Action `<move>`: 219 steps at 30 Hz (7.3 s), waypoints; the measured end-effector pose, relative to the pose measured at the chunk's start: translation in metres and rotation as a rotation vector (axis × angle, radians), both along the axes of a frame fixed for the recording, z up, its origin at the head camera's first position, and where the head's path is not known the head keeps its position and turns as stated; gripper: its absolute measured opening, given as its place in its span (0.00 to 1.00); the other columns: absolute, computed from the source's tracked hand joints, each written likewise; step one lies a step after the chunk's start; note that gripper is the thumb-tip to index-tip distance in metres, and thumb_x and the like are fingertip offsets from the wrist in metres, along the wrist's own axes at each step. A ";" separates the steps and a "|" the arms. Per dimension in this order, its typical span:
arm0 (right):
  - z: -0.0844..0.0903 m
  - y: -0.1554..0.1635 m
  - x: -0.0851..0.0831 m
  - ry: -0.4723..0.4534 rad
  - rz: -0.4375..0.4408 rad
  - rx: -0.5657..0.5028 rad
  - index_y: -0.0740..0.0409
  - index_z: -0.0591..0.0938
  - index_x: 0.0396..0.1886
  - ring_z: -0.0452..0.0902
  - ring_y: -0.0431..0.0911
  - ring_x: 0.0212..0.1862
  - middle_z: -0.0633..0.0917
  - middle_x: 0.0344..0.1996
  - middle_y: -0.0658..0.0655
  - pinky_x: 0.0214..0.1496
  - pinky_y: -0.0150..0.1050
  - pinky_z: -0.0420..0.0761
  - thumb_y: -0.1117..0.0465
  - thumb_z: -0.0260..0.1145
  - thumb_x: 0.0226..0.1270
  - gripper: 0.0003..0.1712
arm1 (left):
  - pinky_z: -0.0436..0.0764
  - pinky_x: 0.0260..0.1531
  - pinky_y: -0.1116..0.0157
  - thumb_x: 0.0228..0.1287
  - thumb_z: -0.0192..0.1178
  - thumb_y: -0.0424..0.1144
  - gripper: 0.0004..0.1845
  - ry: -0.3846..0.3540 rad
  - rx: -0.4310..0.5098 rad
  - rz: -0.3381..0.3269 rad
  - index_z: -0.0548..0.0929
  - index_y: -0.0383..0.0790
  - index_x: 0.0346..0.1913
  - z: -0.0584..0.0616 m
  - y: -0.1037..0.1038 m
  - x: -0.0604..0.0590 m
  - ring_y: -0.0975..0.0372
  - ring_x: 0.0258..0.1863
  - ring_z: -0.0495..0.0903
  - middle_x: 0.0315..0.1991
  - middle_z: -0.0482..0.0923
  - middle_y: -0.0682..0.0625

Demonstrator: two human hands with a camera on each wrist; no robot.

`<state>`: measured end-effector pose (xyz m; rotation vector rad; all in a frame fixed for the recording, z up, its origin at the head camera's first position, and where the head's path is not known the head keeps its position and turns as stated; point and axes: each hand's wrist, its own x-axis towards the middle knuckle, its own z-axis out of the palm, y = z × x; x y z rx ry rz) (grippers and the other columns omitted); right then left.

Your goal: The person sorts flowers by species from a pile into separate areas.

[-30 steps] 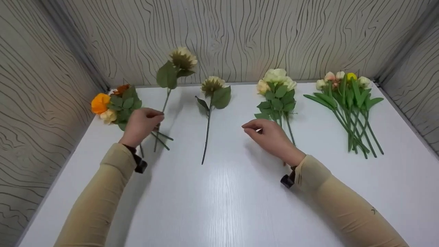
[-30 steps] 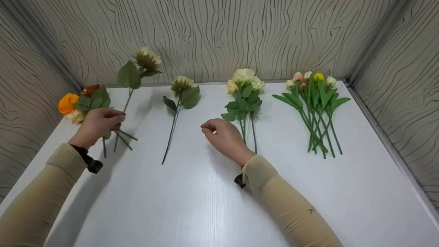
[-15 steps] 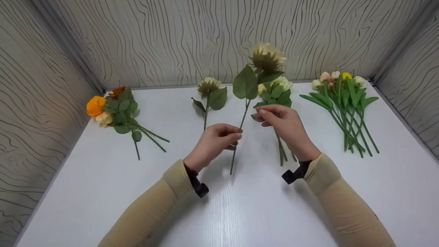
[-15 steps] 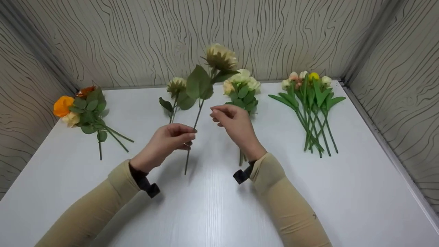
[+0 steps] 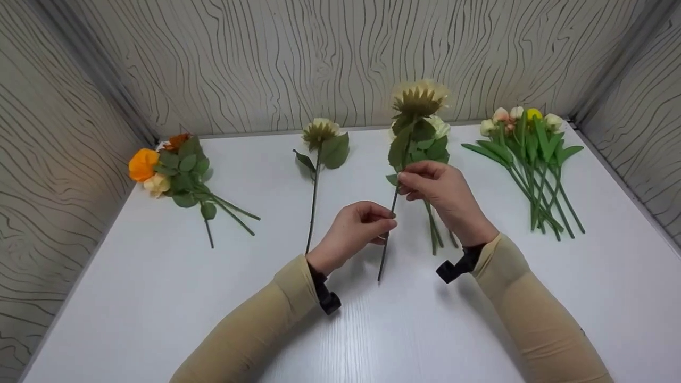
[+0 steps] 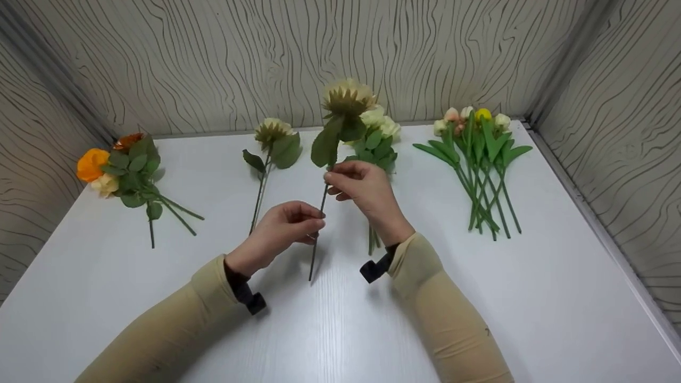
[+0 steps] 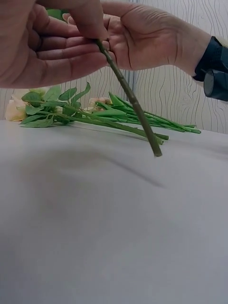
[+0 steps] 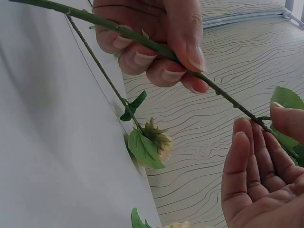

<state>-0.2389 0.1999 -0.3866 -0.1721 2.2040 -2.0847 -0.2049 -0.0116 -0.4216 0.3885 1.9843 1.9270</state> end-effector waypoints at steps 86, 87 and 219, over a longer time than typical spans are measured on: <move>-0.018 -0.049 0.013 0.221 0.229 0.650 0.52 0.86 0.54 0.81 0.44 0.48 0.86 0.46 0.48 0.48 0.44 0.82 0.54 0.64 0.77 0.13 | 0.76 0.35 0.57 0.74 0.57 0.38 0.12 0.179 -0.894 0.517 0.85 0.30 0.43 0.019 -0.245 -0.070 0.53 0.33 0.76 0.37 0.82 0.40; -0.019 -0.054 0.015 0.254 0.247 0.677 0.53 0.86 0.54 0.81 0.44 0.48 0.86 0.46 0.48 0.49 0.44 0.82 0.54 0.64 0.77 0.13 | 0.75 0.33 0.57 0.74 0.58 0.38 0.12 0.172 -0.906 0.540 0.85 0.30 0.41 0.018 -0.253 -0.070 0.53 0.32 0.75 0.35 0.81 0.42; -0.010 0.004 -0.005 -0.106 -0.104 0.092 0.64 0.72 0.63 0.85 0.48 0.43 0.87 0.49 0.62 0.50 0.40 0.86 0.56 0.73 0.70 0.29 | 0.85 0.44 0.64 0.74 0.64 0.41 0.15 0.198 -0.277 -0.048 0.82 0.39 0.57 0.000 0.009 -0.004 0.61 0.44 0.84 0.47 0.82 0.52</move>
